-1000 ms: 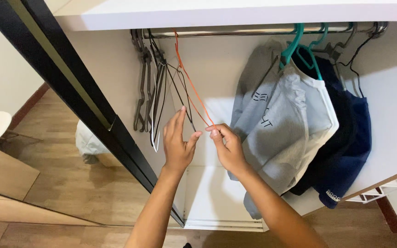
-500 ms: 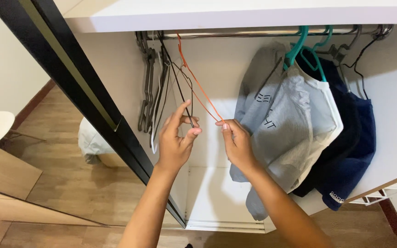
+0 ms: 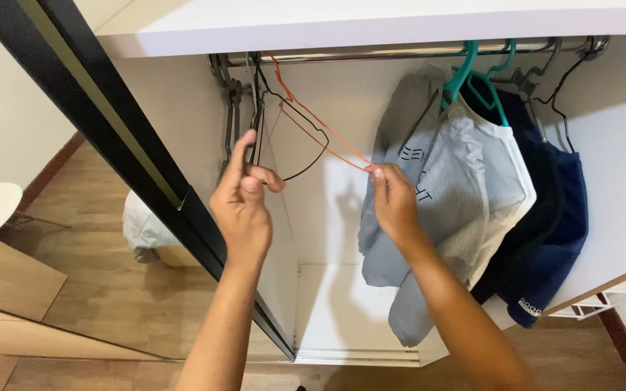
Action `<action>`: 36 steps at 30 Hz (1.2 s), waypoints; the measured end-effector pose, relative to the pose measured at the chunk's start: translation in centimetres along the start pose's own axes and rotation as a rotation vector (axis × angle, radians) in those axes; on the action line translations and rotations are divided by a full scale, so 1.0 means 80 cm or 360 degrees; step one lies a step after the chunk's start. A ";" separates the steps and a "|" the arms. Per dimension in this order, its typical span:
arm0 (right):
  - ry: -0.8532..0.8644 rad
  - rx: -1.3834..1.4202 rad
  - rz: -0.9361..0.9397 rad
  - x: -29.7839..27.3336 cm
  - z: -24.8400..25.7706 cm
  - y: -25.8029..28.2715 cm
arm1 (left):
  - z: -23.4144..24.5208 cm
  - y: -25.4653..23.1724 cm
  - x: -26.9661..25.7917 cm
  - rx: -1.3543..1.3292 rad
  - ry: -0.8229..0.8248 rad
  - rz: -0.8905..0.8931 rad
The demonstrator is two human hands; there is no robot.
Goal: The recorder puts clothes on hangers and hangs them in a closet.
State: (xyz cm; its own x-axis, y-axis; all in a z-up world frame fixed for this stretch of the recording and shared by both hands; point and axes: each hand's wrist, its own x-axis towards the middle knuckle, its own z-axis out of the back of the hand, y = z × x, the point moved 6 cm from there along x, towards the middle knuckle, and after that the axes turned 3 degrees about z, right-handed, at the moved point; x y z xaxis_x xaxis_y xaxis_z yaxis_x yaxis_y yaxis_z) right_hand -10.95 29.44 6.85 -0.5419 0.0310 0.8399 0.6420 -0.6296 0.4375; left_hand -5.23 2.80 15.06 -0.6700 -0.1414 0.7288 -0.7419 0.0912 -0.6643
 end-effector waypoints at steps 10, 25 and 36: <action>0.0118 0.0104 -0.0250 -0.002 -0.007 0.001 | 0.003 0.017 -0.008 0.0624 0.0035 -0.0189; 0.0002 -0.0015 -0.0438 -0.020 0.011 -0.024 | -0.021 -0.004 -0.018 0.0845 0.0306 -0.0222; 0.0364 -0.0137 -0.0351 -0.017 -0.022 0.008 | -0.049 0.007 -0.052 0.0769 0.0334 -0.0171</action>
State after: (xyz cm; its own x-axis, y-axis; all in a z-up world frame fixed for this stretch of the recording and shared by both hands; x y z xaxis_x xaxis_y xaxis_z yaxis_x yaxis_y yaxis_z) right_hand -10.75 27.62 5.38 -0.7769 0.0050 0.6296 0.4526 -0.6908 0.5639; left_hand -2.99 7.31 12.32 -0.6190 0.0799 0.7813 -0.7424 -0.3842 -0.5488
